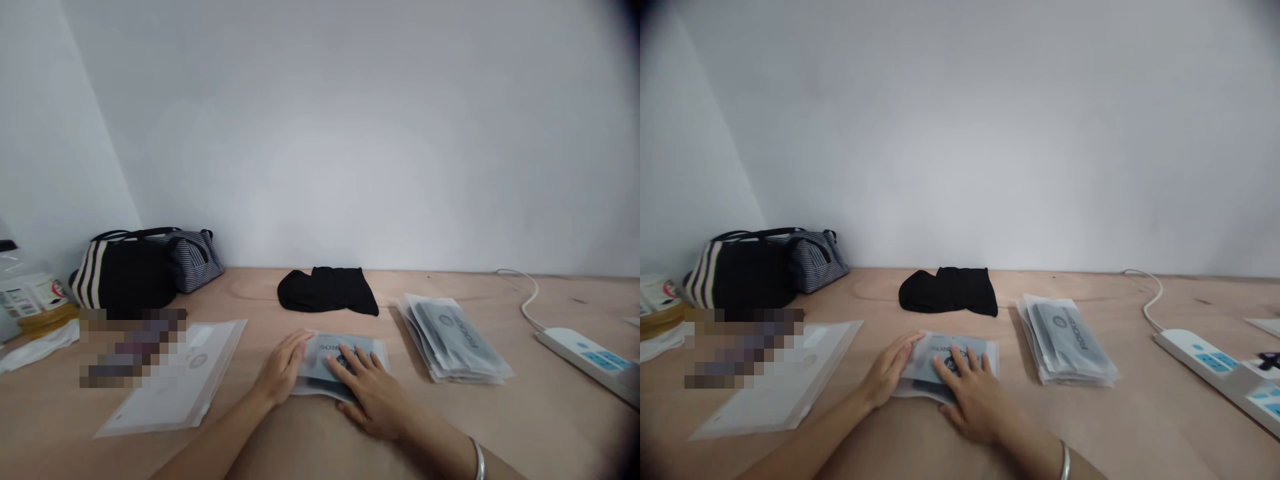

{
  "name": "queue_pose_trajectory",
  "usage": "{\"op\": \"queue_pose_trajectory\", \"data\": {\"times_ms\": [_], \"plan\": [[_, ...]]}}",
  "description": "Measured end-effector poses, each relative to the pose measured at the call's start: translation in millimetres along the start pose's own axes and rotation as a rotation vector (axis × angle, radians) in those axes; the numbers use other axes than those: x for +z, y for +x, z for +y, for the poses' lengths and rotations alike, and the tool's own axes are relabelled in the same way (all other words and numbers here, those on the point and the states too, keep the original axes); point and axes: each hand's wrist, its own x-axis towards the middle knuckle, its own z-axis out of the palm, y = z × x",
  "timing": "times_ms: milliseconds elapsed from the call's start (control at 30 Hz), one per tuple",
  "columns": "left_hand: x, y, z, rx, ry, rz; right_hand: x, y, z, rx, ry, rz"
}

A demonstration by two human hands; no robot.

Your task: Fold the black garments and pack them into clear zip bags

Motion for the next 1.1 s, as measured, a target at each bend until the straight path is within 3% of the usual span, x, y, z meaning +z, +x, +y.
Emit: {"op": "queue_pose_trajectory", "data": {"times_ms": [133,233,367,500,600,700,800,867,1000,1100], "plan": [[0.2,6,-10,-0.084,-0.054,0.116,11,7,-7,0.037,-0.16,0.071],[1.0,9,-19,-0.129,-0.037,0.157,8,14,-9,0.121,-0.241,0.122],[2.6,9,-23,-0.137,-0.011,0.149,-29,11,8,0.349,-0.366,0.311],[5.0,8,-18,-0.118,0.04,0.097,-68,1,50,0.782,-0.41,0.559],[6.8,8,-15,-0.1,0.095,0.061,-65,1,82,1.106,-0.241,0.482],[8.8,5,-12,-0.056,0.151,0.016,-44,4,98,1.227,-0.142,0.351],[11.4,1,-9,0.002,0.211,-0.019,-31,7,95,1.094,-0.326,0.447],[12.9,-1,-8,0.063,0.308,-0.049,-29,11,86,0.86,-0.372,0.499],[12.1,7,-9,0.138,0.539,-0.126,-21,30,70,0.37,-0.105,0.298],[6.4,21,-15,0.136,0.586,-0.143,-8,48,68,0.299,-0.043,0.229]]}}
